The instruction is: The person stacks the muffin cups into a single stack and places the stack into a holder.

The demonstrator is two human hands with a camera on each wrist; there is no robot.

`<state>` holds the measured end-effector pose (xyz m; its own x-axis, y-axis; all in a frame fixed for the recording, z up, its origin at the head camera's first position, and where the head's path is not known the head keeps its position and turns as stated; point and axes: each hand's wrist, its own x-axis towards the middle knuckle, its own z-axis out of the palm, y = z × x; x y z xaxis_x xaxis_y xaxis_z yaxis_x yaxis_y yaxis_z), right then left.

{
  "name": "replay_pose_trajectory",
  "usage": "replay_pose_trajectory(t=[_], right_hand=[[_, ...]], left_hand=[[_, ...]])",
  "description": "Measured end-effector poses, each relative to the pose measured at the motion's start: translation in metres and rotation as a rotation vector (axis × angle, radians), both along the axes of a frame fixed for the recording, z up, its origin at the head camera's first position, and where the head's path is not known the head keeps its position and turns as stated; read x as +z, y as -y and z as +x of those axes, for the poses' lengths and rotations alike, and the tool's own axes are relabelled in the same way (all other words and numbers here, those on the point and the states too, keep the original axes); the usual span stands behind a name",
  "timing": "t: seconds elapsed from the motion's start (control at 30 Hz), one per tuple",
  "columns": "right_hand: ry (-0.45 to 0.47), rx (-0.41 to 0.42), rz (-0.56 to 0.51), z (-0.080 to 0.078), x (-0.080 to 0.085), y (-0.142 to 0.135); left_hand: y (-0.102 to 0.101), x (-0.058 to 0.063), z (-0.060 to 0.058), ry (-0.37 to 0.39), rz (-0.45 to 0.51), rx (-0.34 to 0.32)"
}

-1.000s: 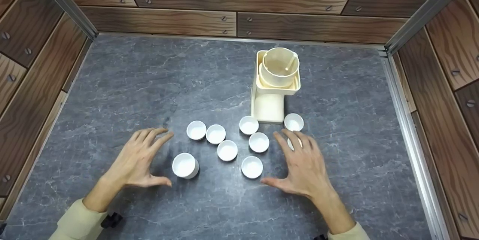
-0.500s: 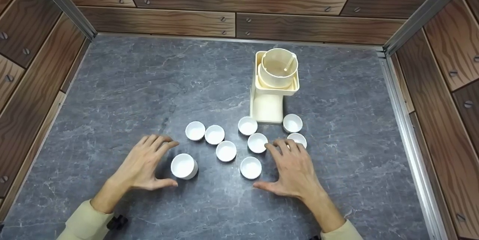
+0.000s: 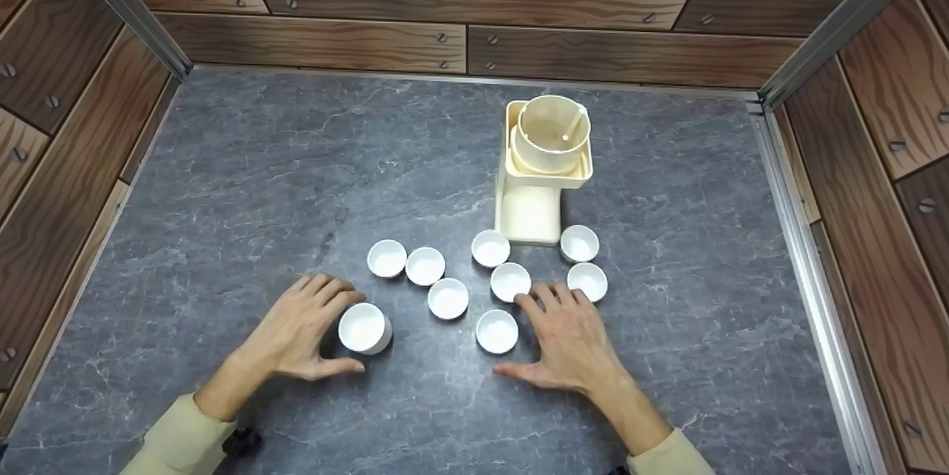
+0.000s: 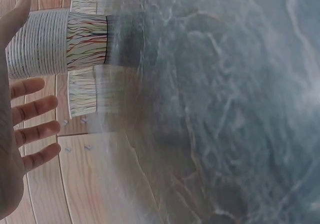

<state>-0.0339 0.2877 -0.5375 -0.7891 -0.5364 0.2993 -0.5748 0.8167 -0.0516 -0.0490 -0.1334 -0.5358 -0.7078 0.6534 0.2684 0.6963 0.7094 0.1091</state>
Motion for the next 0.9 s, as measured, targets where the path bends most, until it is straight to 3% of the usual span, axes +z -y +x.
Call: replay_pose_trajectory(t=[0.9], right_hand=[[-0.01, 0.017, 0.011, 0.001, -0.012, 0.007]], left_hand=[[-0.006, -0.009, -0.008, -0.075, -0.001, -0.076]])
